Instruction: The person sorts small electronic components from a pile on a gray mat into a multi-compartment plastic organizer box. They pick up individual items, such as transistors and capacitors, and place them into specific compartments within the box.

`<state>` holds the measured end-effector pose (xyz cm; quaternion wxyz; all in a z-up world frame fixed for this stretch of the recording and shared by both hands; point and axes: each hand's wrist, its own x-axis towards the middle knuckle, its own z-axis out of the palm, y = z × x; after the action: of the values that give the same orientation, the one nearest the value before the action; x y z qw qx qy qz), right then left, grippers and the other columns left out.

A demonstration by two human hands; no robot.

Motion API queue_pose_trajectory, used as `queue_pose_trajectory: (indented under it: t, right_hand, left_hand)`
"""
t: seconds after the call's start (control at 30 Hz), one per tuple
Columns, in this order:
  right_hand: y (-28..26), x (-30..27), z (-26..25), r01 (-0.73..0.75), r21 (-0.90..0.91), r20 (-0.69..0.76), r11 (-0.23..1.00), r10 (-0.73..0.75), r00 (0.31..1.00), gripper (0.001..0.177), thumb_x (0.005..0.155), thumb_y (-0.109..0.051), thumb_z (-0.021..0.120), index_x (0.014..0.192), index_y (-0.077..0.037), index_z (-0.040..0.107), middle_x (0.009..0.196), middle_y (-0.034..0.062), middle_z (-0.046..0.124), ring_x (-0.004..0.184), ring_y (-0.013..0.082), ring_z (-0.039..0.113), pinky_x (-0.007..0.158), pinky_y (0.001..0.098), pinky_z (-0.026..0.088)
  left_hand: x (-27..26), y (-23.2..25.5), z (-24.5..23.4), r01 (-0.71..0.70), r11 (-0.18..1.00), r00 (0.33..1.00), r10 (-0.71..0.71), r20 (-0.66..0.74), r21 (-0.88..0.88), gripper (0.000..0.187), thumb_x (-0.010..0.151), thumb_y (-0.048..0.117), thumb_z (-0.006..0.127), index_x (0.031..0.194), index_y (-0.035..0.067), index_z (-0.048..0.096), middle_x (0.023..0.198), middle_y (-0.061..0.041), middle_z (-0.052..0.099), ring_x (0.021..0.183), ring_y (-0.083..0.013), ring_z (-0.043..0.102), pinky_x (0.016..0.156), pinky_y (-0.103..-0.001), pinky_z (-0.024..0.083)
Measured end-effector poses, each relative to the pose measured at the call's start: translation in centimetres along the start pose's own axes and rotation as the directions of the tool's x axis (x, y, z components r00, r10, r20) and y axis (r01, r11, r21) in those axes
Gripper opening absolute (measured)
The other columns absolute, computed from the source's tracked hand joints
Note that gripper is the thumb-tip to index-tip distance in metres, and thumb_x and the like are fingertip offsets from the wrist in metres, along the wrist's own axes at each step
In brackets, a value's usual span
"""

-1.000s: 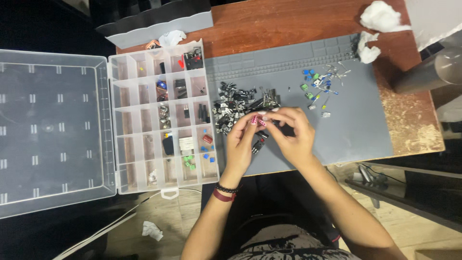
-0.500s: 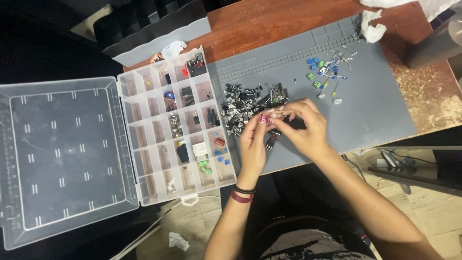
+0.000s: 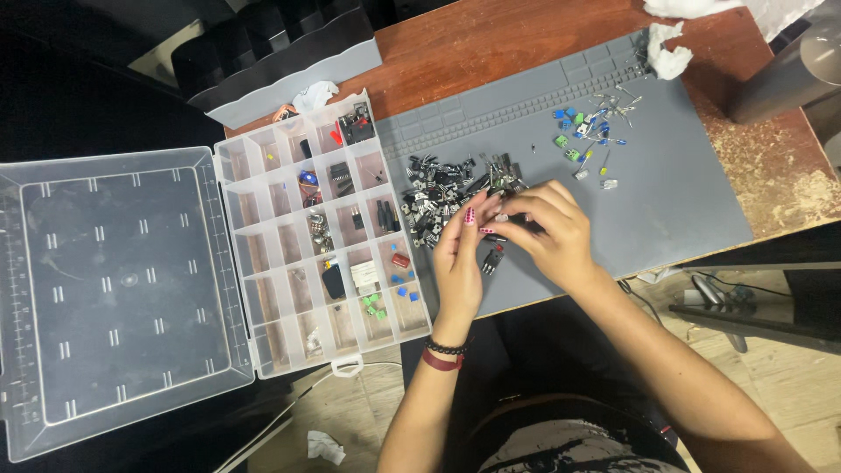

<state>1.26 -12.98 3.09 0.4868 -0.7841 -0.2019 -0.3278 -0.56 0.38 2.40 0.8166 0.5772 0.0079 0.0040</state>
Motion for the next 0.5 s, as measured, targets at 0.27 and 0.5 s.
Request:
queue_pose_trajectory:
  t: [0.27,0.5]
  right_hand:
    - [-0.8,0.5,-0.2,0.016,0.020,0.026,1.000,-0.016,1.000,0.012,0.083,-0.006,0.087,0.090,-0.002,0.078,0.086,0.0119,0.076,0.073,0.0320,0.068,0.070,0.0411,0.057]
    - [-0.5,0.3,-0.1,-0.003,-0.014,-0.005,1.000,0.003,1.000,0.009,0.089,0.001,0.082,0.097,-0.002,0.081,0.091,0.0118,0.079,0.081,0.0330,0.072,0.076,0.0417,0.058]
  left_hand:
    - [0.0,0.2,0.0,-0.002,1.000,1.000,0.002,0.006,-0.006,0.039,0.110,0.025,0.045,0.135,0.001,0.062,0.127,-0.022,0.069,0.119,-0.0254,0.065,0.101,-0.036,0.054]
    - [0.3,-0.8,-0.4,-0.052,0.998,0.998,0.053,0.016,-0.044,0.039,0.107,0.018,0.051,0.140,-0.001,0.057,0.134,-0.022,0.065,0.122,-0.0248,0.062,0.103,-0.036,0.053]
